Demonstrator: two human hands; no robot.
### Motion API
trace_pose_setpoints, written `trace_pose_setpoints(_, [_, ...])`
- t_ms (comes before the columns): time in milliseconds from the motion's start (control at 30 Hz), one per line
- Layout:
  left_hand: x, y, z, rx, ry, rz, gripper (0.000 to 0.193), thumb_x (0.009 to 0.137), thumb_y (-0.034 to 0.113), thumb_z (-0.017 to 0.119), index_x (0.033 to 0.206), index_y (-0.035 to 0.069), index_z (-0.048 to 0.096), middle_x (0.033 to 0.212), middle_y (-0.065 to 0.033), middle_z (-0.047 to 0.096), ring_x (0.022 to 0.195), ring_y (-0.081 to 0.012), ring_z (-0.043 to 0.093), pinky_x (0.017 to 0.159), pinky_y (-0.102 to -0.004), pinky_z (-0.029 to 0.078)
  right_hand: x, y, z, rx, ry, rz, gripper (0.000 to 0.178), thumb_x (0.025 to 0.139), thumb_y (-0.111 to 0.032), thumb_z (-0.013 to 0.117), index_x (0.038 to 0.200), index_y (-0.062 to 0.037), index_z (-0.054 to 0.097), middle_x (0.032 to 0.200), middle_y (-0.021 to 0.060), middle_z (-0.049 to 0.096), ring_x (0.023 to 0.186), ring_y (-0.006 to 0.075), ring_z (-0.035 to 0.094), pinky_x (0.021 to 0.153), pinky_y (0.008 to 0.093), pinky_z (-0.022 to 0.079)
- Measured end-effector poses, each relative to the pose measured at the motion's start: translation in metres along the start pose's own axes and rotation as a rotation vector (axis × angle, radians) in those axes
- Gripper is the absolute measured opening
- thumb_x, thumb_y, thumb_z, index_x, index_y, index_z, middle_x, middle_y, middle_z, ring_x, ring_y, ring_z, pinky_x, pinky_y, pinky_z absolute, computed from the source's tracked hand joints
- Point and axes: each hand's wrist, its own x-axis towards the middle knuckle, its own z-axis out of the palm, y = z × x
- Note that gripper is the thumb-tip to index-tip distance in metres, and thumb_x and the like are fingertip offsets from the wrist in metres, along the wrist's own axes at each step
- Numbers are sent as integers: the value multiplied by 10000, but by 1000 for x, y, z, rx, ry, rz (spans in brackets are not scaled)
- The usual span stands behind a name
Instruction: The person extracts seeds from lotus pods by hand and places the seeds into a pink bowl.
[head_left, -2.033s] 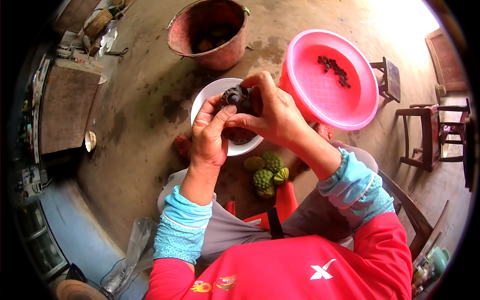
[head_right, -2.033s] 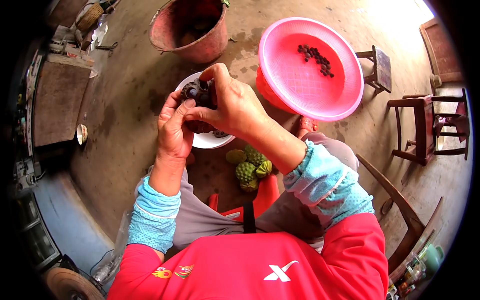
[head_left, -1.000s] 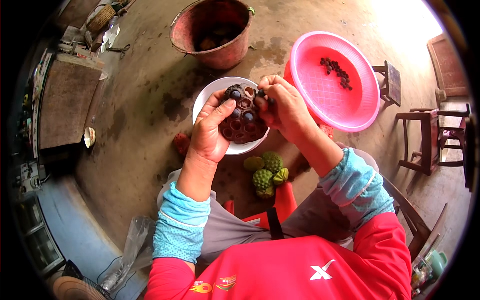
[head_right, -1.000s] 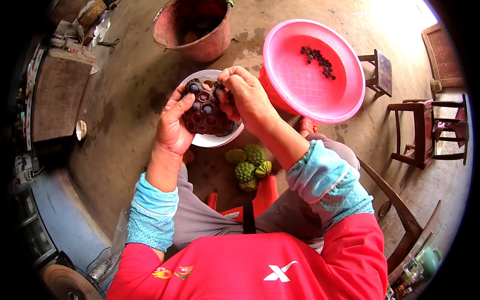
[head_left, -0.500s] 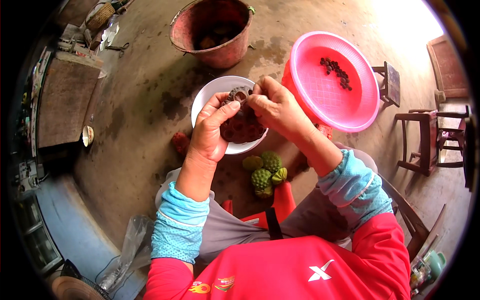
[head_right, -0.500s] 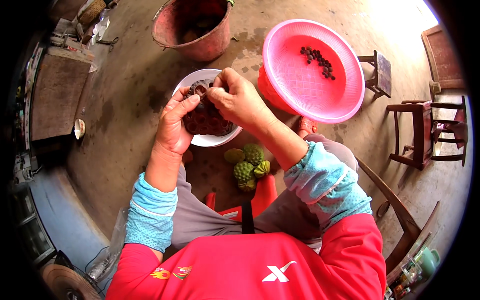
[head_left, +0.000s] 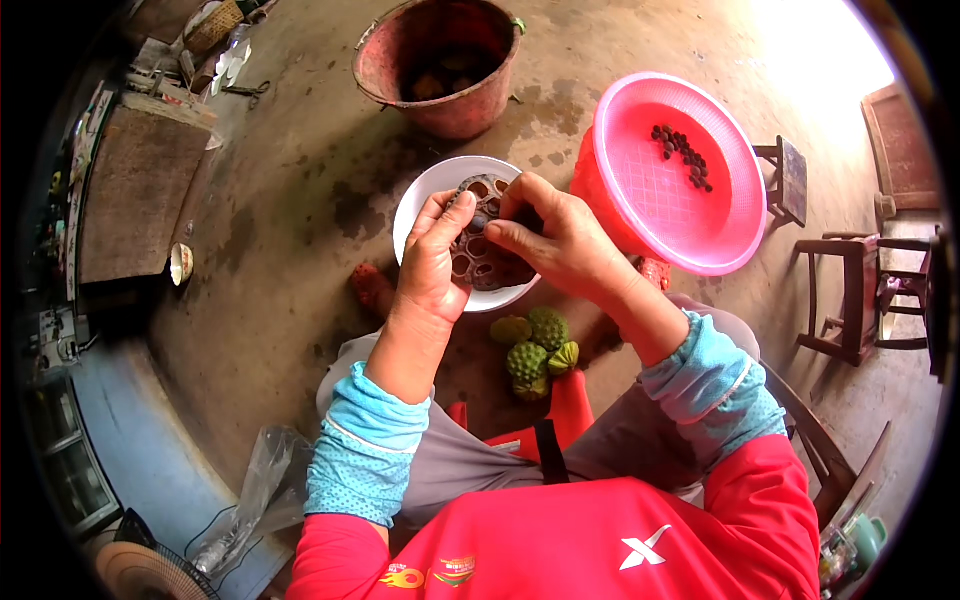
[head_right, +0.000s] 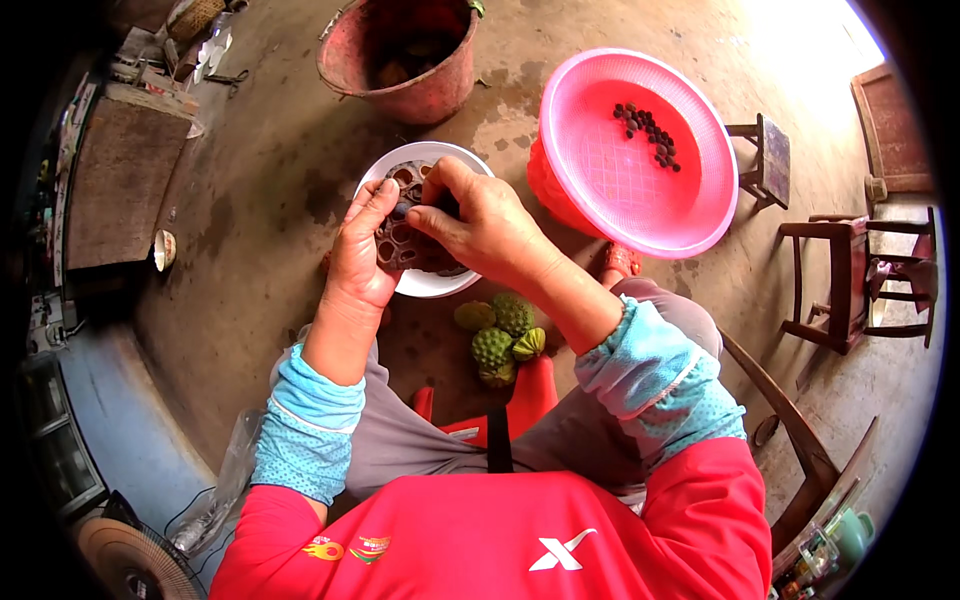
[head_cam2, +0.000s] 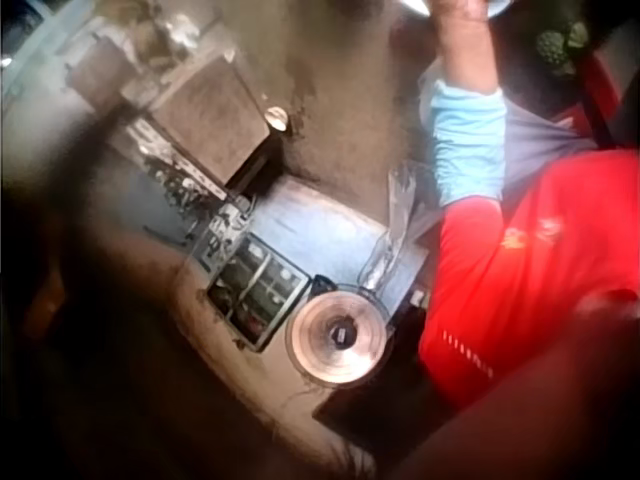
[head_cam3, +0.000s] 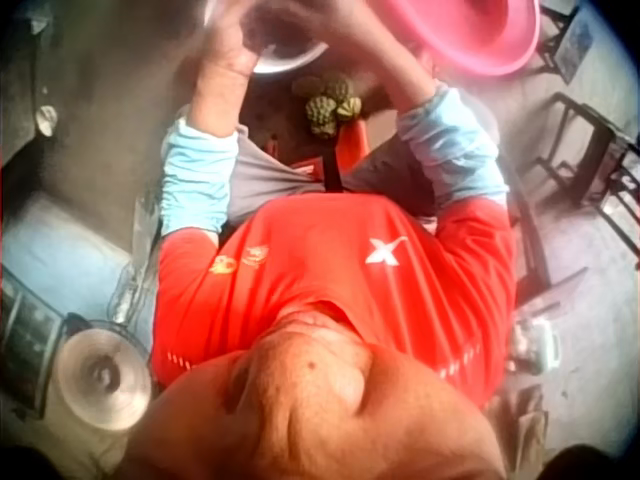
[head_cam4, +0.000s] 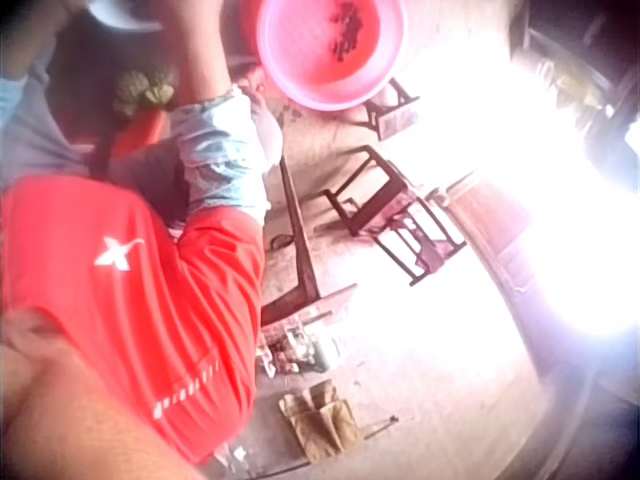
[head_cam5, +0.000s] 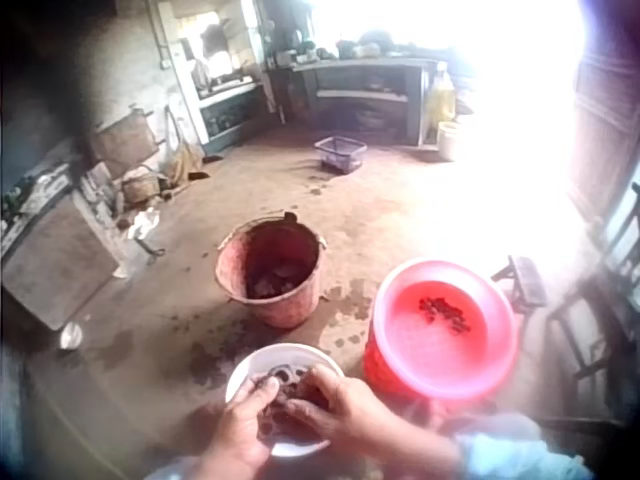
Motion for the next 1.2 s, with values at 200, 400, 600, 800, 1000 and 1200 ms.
trace_pose_setpoints(200, [2,0,6,15,59,89,137,911,188,667,960,76,605,906,-22,648,801,-117,624,739,-273,531,3,8,-10,893,-23,317,136,946,-171,498,960,-65,582,738,26,599,515,76,522,410,204,355])
trace_pose_setpoints(400, [3,-7,7,171,119,207,184,902,209,687,957,46,622,876,-11,647,769,-86,598,704,-235,501,1,-8,-7,464,-69,238,280,915,-338,660,926,-65,601,751,-34,561,612,32,474,515,180,360])
trace_pose_setpoints(600, [-3,-8,9,189,112,248,195,886,188,709,963,28,629,888,-22,653,770,-78,591,704,-221,491,2,-10,5,55,-20,85,342,829,-278,773,871,-35,538,741,-5,548,705,57,506,614,243,460])
trace_pose_setpoints(800, [-1,-5,8,158,87,275,214,893,223,702,964,39,618,891,-23,645,769,-82,596,704,-226,498,5,-2,2,521,-52,219,181,906,-208,646,931,-54,554,749,-19,545,618,46,486,520,208,401])
trace_pose_setpoints(1000, [6,-1,-2,-22,109,96,281,945,247,608,1113,23,591,1040,-94,671,934,-188,663,833,-339,541,17,0,-51,1023,175,427,112,863,-119,574,967,-76,570,822,40,597,562,97,489,416,207,354])
trace_pose_setpoints(1200, [7,-3,-8,31,105,72,314,936,268,614,1167,55,590,1085,-79,677,942,-185,672,769,-327,566,23,25,-127,251,488,330,276,832,-156,577,1076,-28,595,927,91,660,776,194,641,669,316,521])
